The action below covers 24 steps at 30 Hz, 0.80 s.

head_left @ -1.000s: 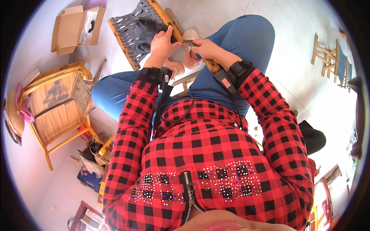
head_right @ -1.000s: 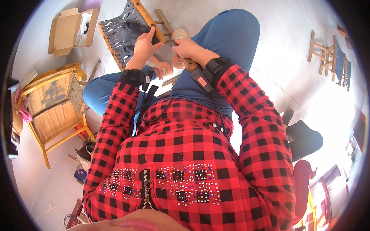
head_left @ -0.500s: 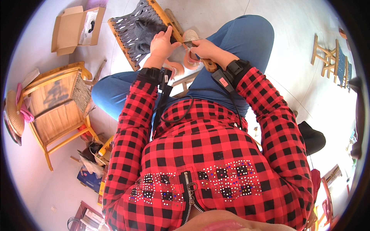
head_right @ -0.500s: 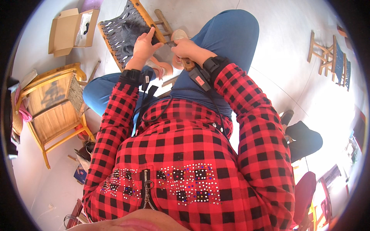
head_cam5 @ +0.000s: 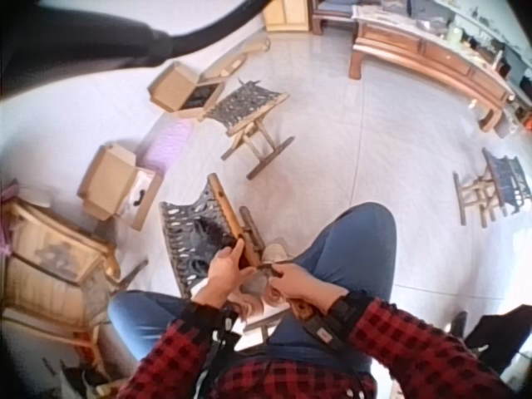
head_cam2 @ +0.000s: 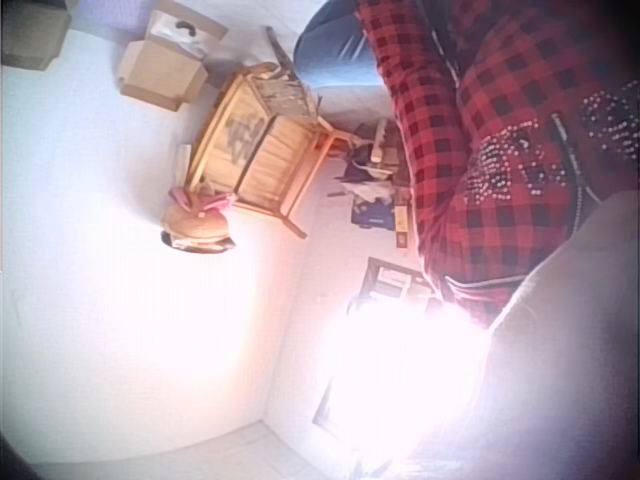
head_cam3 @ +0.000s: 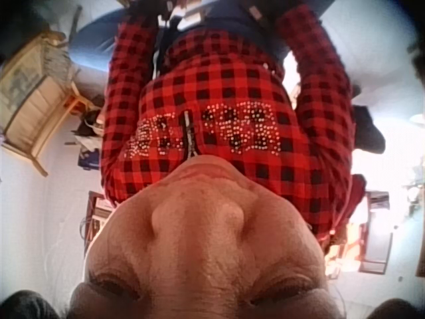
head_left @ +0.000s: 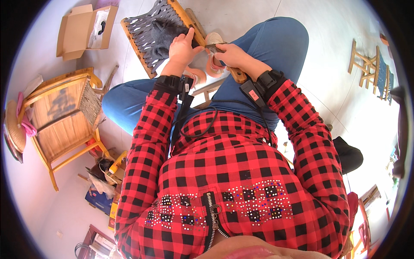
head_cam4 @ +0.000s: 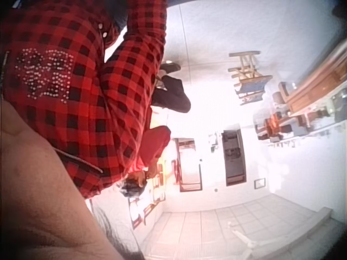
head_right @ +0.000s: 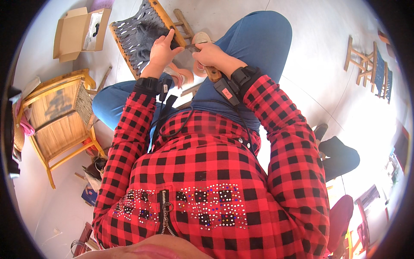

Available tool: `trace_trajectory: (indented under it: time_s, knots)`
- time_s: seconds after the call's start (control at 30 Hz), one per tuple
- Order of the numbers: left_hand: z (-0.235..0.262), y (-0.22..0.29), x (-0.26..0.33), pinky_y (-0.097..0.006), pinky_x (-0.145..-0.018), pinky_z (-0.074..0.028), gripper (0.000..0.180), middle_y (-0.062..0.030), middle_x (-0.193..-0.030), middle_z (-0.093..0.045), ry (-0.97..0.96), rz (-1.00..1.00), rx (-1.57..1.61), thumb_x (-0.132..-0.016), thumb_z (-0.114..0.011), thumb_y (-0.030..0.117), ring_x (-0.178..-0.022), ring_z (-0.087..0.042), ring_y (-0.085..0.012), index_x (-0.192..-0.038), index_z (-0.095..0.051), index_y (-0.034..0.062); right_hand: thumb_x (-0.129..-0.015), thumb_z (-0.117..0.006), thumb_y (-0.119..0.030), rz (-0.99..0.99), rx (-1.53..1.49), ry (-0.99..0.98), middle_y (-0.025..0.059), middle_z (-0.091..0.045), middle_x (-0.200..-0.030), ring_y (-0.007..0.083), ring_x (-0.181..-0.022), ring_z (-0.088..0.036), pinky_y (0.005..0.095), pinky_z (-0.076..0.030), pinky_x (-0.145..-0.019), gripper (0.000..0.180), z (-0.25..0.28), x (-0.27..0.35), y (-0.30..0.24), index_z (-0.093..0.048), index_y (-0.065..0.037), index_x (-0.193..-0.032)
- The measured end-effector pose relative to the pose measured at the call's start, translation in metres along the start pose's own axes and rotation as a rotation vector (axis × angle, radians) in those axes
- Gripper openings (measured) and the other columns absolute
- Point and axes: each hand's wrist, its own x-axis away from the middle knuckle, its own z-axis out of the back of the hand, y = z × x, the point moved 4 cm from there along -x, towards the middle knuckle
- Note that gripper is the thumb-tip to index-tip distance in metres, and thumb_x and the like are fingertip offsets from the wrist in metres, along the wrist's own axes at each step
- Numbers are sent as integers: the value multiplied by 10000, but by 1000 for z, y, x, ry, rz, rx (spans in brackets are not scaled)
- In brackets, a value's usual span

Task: The person sits on the floor and uses a flat metal tool to press and adjust the woven seat of a wooden chair. They repeatedly smooth the fabric and tuck edges into the frame, working across different sections of the seat.

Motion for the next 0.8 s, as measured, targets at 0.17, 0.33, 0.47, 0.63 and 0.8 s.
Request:
trace_trajectory:
  time_s: [0.17,0.33,0.47,0.63,0.8]
  knots:
    - [-2,-2,-1,-417,-830,-473,781,-137,-1004,-594,-23,20,-20,-686,-764,392,-980,-566,-335,-1339,-439,111,-814,-553,-329,-30,-36,2,207,-636,-1042,371,-975,-601,403,-476,-832,420,-3,-6,7,-594,-53,-1128]
    - [-3,-3,-1,-416,-820,-479,779,-130,-1015,-592,-20,16,-33,-684,-759,407,-981,-569,-326,-1333,-437,120,-811,-554,-327,-9,0,13,205,-635,-1047,371,-993,-596,399,-474,-845,427,-5,-7,7,-592,-52,-1135]
    - [-2,-1,-1,-419,-852,-465,781,-147,-1026,-590,-62,48,-13,-701,-758,399,-1009,-554,-346,-1349,-433,109,-812,-554,-319,-8,2,27,199,-638,-1040,363,-986,-598,398,-473,-843,420,-3,-6,5,-594,-53,-1134]
    - [1,1,-2,-418,-860,-460,788,-149,-1014,-590,-55,51,-15,-705,-761,388,-1012,-548,-356,-1360,-427,102,-813,-553,-315,-16,13,-23,217,-630,-1056,366,-1000,-595,396,-470,-857,443,-5,-8,8,-582,-46,-1163]
    - [-2,-1,0,-403,-850,-462,776,-115,-998,-596,-40,54,-2,-684,-768,382,-995,-561,-319,-1337,-442,117,-816,-549,-309,46,24,133,221,-628,-1073,358,-1020,-595,388,-468,-865,461,-2,-14,6,-568,-29,-1183]
